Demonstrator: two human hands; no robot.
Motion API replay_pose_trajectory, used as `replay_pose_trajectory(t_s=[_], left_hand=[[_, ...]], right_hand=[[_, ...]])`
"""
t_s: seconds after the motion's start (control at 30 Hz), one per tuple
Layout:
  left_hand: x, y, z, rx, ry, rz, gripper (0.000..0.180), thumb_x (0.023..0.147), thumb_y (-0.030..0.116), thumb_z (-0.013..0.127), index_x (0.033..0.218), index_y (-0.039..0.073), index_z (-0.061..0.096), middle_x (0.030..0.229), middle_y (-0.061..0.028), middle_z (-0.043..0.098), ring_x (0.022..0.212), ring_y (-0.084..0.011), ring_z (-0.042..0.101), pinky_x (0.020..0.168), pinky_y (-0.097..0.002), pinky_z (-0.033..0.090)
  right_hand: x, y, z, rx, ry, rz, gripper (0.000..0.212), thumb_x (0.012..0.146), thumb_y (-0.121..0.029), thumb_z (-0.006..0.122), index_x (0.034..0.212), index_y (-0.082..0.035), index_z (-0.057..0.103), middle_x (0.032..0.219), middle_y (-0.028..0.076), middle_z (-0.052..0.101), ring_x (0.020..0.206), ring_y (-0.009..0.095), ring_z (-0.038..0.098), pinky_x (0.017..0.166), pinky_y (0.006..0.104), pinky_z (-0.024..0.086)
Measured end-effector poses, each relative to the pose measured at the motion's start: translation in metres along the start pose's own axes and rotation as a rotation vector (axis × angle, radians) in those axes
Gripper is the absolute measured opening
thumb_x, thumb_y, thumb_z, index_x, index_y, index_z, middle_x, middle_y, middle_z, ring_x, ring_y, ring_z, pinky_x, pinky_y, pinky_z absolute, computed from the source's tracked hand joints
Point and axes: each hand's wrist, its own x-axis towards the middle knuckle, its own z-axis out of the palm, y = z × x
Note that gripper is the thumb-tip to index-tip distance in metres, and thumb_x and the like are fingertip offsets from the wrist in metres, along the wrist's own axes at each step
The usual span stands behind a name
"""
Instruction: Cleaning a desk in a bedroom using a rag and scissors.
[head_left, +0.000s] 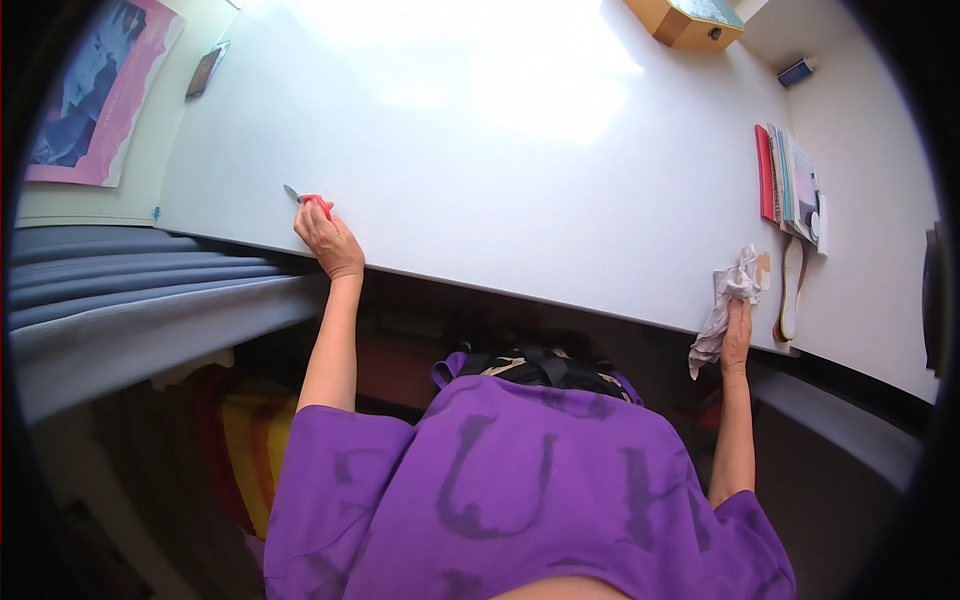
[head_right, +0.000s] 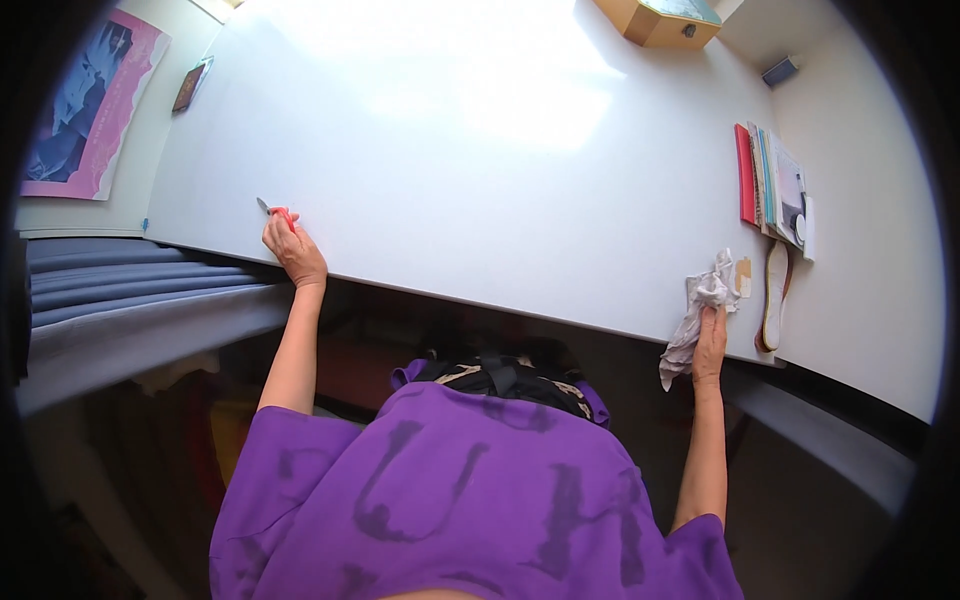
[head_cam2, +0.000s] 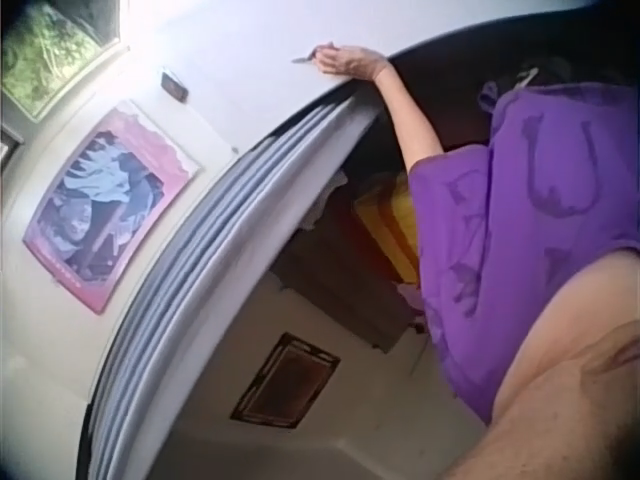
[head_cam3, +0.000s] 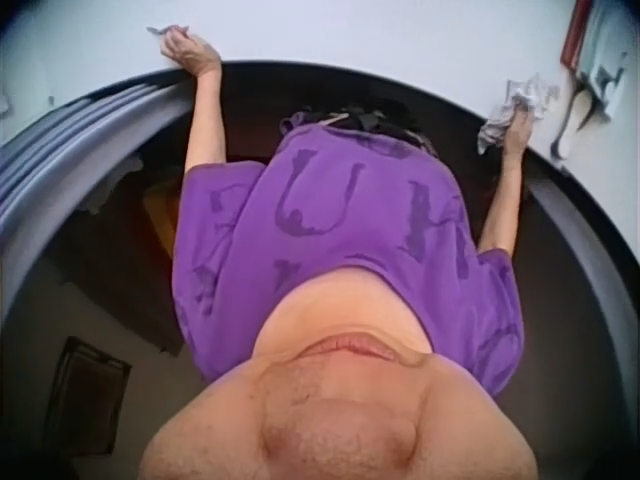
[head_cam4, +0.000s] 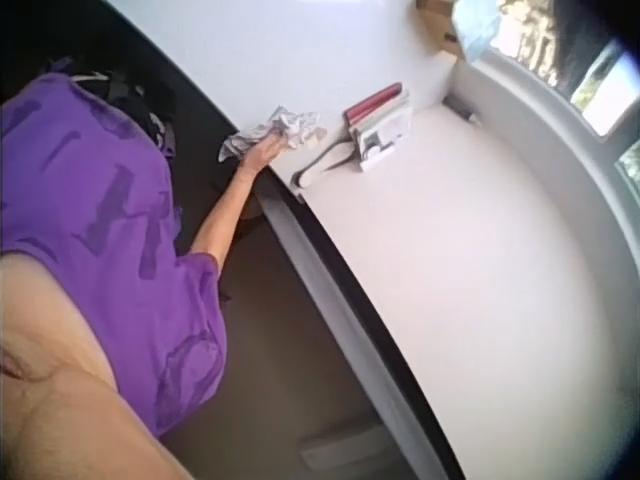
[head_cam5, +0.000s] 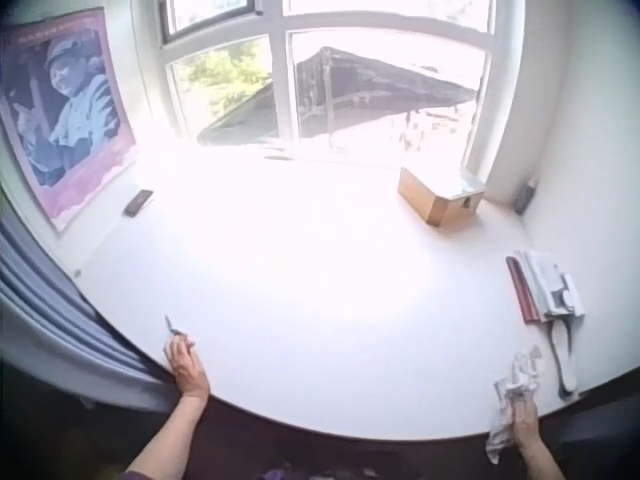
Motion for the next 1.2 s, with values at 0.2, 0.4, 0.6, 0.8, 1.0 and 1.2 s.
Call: replay_pose_trajectory(t_s=[0.2, 0.4, 0.6, 0.8, 1.0, 1.2], left_hand=[[-0.003, -0.004, 0.002, 0.03, -0.014, 0.009, 0.03, 0.085, -0.003, 0.051, 0.114, -0.007, 0.05, 0.115, -0.0178, 0.055, 0.12, -0.0356, 0.042, 0.103, -0.0441, 0.034], [-0.005, -0.003, 0.001, -0.04, 0.016, -0.007, 0.03, 0.085, -0.004, 0.05, 0.115, -0.008, 0.05, 0.116, -0.0192, 0.054, 0.119, -0.0367, 0.043, 0.102, -0.0446, 0.035], [-0.004, 0.006, 0.002, -0.122, 0.071, -0.029, 0.029, 0.09, -0.001, 0.047, 0.118, -0.007, 0.05, 0.113, -0.017, 0.058, 0.118, -0.0331, 0.043, 0.099, -0.0431, 0.037], [-0.001, 0.007, -0.008, -0.253, 0.127, -0.03, 0.03, 0.083, -0.008, 0.049, 0.113, -0.008, 0.049, 0.114, -0.0189, 0.055, 0.117, -0.0368, 0.045, 0.096, -0.044, 0.043], [-0.009, 0.017, -0.046, -0.477, 0.101, -0.054, 0.015, 0.091, -0.003, 0.048, 0.103, -0.005, 0.056, 0.119, -0.0165, 0.057, 0.119, -0.0347, 0.046, 0.099, -0.0441, 0.038], [-0.04, -0.005, -0.096, -0.43, 0.098, -0.031, 0.01, 0.092, -0.001, 0.048, 0.095, -0.004, 0.056, 0.118, -0.0172, 0.057, 0.118, -0.0357, 0.048, 0.1, -0.0445, 0.037]], right_hand=[[-0.019, -0.017, 0.056, -0.711, 0.04, -0.234, 0.055, 0.097, -0.025, 0.046, 0.144, 0.001, 0.033, 0.15, 0.022, 0.03, 0.142, 0.036, 0.022, 0.115, 0.0479, 0.017], [-0.018, -0.1, 0.124, -0.683, -0.173, -0.389, 0.063, 0.094, -0.029, 0.049, 0.144, 0.003, 0.03, 0.153, 0.023, 0.02, 0.144, 0.039, 0.012, 0.116, 0.0512, 0.011], [0.01, -0.187, 0.214, -0.619, -0.317, -0.531, 0.07, 0.09, -0.035, 0.053, 0.143, 0.005, 0.031, 0.153, 0.026, 0.018, 0.144, 0.041, 0.01, 0.116, 0.0517, 0.008], [0.043, -0.272, 0.335, -0.56, -0.327, -0.725, 0.071, 0.093, -0.045, 0.046, 0.142, 0.005, 0.033, 0.151, 0.026, 0.023, 0.143, 0.04, 0.013, 0.116, 0.0506, 0.006], [0.062, -0.354, 0.442, -0.51, -0.337, -0.8, 0.067, 0.095, -0.046, 0.039, 0.142, 0.002, 0.036, 0.151, 0.025, 0.026, 0.143, 0.039, 0.016, 0.117, 0.0491, 0.008], [0.077, -0.412, 0.52, -0.426, -0.375, -0.899, 0.056, 0.099, -0.04, 0.032, 0.143, -0.005, 0.038, 0.152, 0.017, 0.029, 0.144, 0.031, 0.018, 0.118, 0.0431, 0.01]])
